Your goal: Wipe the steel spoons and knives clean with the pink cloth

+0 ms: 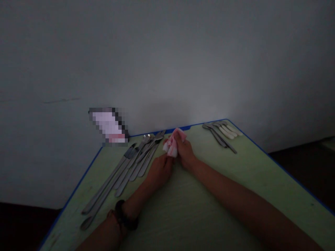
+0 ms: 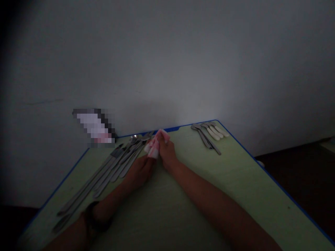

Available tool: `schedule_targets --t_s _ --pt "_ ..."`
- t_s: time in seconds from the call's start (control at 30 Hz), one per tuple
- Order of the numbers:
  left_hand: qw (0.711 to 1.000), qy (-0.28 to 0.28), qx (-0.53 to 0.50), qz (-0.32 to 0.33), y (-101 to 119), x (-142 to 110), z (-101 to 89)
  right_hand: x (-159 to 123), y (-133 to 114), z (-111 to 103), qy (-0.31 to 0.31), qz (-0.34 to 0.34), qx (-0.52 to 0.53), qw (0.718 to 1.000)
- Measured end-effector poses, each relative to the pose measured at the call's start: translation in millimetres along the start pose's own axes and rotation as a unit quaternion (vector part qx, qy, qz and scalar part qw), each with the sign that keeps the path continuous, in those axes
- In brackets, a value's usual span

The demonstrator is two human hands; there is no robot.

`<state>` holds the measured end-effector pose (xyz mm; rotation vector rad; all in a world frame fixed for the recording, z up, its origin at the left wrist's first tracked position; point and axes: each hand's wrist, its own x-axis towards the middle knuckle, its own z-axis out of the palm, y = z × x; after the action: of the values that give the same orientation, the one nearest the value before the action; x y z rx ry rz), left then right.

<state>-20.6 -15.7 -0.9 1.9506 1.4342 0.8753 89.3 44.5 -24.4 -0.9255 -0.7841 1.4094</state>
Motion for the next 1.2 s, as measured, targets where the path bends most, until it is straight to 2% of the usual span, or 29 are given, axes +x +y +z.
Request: schedule_targets --t_s 0.1,0.13,0.3,0.4,0.5,0.6,0.7,0.83,1.03,1.2 --pt "1.0 0.004 -0.017 -0.015 -1.1 -0.3 -0.6 -6.4 3.1 5.0 0.041 0.024 -0.018 0.999" --pt "1.0 -0.001 -0.013 -0.02 -0.7 -0.6 -0.7 -6.6 3.5 5.1 0.034 0.021 -0.022 0.999" --pt "0.997 -0.072 -0.001 -0.015 3.4 -3.5 -1.8 8.7 -2.1 -7.1 0.041 -0.059 -0.011 0.997" --pt "0.994 -0.107 -0.003 -0.007 3.8 -4.0 -2.6 22.3 -12.8 -17.9 0.042 -0.102 0.084 0.99" --pt "0.995 -0.102 -0.006 -0.005 2.7 -2.6 -3.1 27.5 -20.7 -20.6 0.039 -0.105 0.134 0.985" --pt "0.996 -0.084 -0.008 0.005 -0.5 -0.5 -2.6 19.3 -17.0 -11.2 0.059 -0.085 0.159 0.982" --pt "0.998 -0.055 0.007 0.012 -6.1 1.2 -1.0 2.9 -4.7 3.5 0.038 -0.02 0.109 0.993" --pt "1.0 -0.02 0.02 0.001 -8.9 0.8 0.5 -8.8 2.8 11.9 0.016 -0.013 0.048 0.999" --pt "0.997 -0.073 0.02 0.029 4.5 -4.2 -1.3 11.8 -14.4 -4.7 0.04 -0.064 0.102 0.992" --pt "0.994 -0.108 -0.032 0.009 7.9 -7.4 -3.7 25.1 -27.6 -21.1 0.042 -0.121 0.06 0.99"
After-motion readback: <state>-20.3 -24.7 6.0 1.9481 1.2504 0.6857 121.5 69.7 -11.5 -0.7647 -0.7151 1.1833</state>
